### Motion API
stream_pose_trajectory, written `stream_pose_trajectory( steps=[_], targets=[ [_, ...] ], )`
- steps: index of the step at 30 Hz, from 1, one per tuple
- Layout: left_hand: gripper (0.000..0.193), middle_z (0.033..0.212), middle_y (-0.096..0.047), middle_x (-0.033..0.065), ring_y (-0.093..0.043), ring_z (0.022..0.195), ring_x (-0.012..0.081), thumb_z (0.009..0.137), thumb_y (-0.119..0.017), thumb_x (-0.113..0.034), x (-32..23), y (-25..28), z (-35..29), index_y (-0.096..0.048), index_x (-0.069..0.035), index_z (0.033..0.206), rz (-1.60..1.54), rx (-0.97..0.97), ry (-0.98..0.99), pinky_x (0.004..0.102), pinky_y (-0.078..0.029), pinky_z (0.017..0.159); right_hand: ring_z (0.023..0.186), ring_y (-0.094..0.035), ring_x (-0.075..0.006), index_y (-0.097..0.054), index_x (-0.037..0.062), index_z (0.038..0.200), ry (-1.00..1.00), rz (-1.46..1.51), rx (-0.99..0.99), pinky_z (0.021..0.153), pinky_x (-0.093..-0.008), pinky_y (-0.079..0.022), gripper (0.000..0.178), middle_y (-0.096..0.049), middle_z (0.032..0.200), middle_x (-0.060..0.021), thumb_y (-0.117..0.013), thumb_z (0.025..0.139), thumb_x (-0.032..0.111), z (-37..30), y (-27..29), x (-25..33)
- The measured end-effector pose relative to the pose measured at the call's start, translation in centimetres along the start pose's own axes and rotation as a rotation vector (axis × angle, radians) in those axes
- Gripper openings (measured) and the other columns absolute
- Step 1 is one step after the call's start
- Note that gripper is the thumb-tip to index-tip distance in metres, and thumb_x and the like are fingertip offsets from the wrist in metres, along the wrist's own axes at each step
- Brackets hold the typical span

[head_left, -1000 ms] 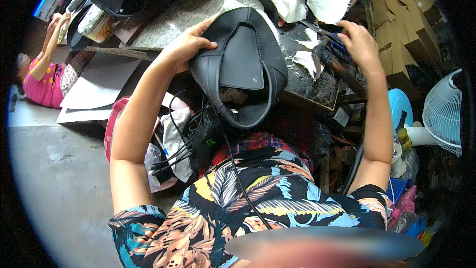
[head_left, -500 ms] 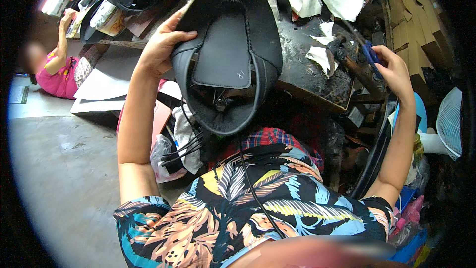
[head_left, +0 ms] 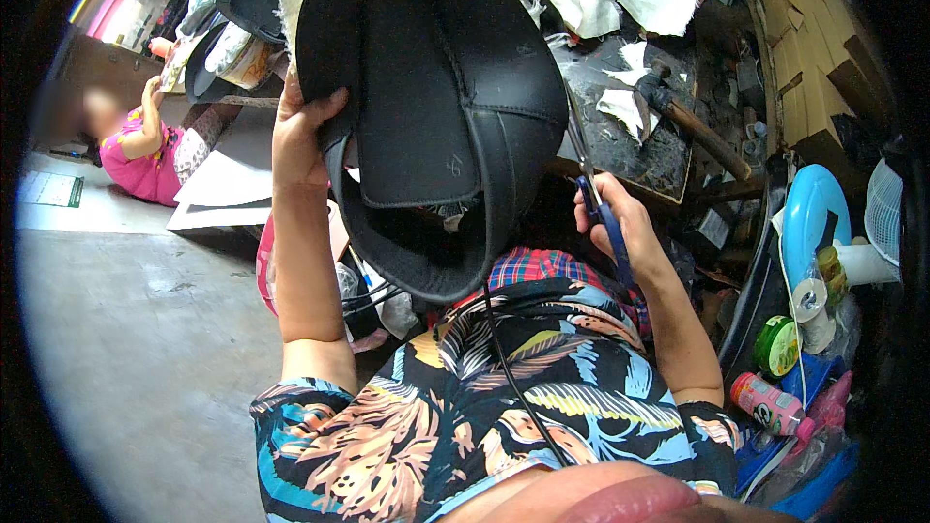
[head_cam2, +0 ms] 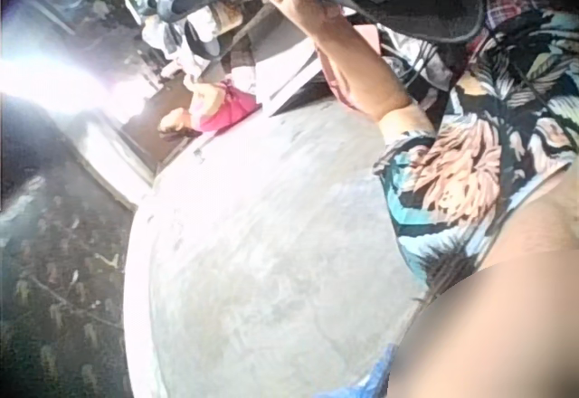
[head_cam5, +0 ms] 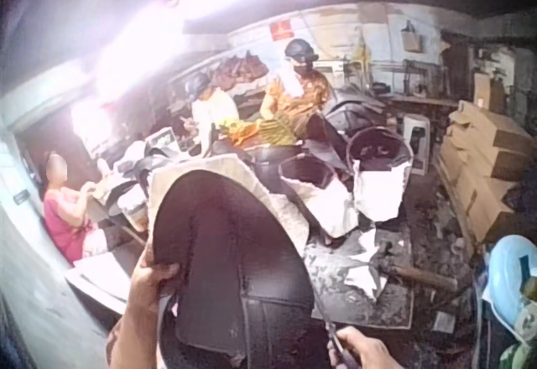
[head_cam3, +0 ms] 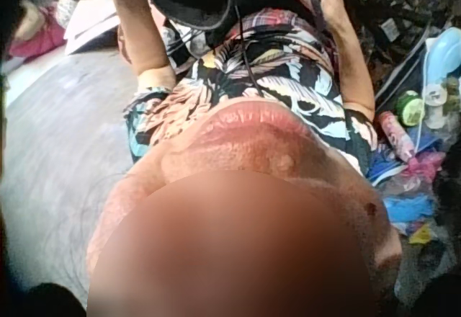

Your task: The person applies a white fabric patch to the interior of a black slip-on shoe, presses it into place, and trims the excess with scissors. They repeat this process on a second shoe, then place both shoes on the workbench.

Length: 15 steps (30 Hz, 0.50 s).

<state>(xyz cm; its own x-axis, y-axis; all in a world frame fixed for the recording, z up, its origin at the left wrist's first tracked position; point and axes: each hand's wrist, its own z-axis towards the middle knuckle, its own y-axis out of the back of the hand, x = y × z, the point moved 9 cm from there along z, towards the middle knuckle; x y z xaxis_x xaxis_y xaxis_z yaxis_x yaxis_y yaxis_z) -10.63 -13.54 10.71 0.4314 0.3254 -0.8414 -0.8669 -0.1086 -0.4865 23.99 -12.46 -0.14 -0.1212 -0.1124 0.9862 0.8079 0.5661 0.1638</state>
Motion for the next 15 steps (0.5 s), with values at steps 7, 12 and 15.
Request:
stream_pose_trajectory(
  steps=[7, 12, 15],
  targets=[
    [0.052, 0.12, -0.069, 0.0158, -0.071, 0.103, 0.028, 0.08, -0.06, 0.019, 1.5, 0.3, -1.1, -0.066, -0.006, 0.125, -0.034, 0.029, 0.033, 0.0412, -0.062, 0.089, 0.062, -0.053, -0.0042, -0.058, 0.0035, 0.095, -0.041, 0.304, -0.007, 0.057, -0.0217, -0.043, 0.021, -0.057, 0.073, 0.0021, -0.075, 0.084, 0.008, 0.5, -0.2, 0.1],
    [0.053, 0.121, -0.069, 0.0145, -0.07, 0.107, 0.0269, 0.08, -0.06, 0.019, 2.0, 0.7, -1.2, -0.066, -0.006, 0.126, -0.06, 0.071, 0.069, 0.0411, -0.059, 0.093, 0.063, -0.052, -0.0047, -0.058, 0.0031, 0.093, -0.057, 0.3, 0.022, 0.058, -0.0224, -0.042, 0.02, -0.053, 0.072, 0.0018, -0.075, 0.083, 0.007, 0.4, -0.6, -0.2],
    [0.054, 0.121, -0.069, 0.0139, -0.069, 0.107, 0.0265, 0.08, -0.06, 0.019, 2.0, 1.2, -1.1, -0.066, -0.007, 0.127, -0.021, 0.032, 0.062, 0.0408, -0.059, 0.093, 0.064, -0.051, -0.0058, -0.058, 0.0018, 0.091, 0.018, 0.105, 0.011, 0.06, -0.0235, -0.043, 0.02, -0.052, 0.071, 0.0008, -0.075, 0.082, 0.008, 0.5, -0.3, 0.4]
  ],
)
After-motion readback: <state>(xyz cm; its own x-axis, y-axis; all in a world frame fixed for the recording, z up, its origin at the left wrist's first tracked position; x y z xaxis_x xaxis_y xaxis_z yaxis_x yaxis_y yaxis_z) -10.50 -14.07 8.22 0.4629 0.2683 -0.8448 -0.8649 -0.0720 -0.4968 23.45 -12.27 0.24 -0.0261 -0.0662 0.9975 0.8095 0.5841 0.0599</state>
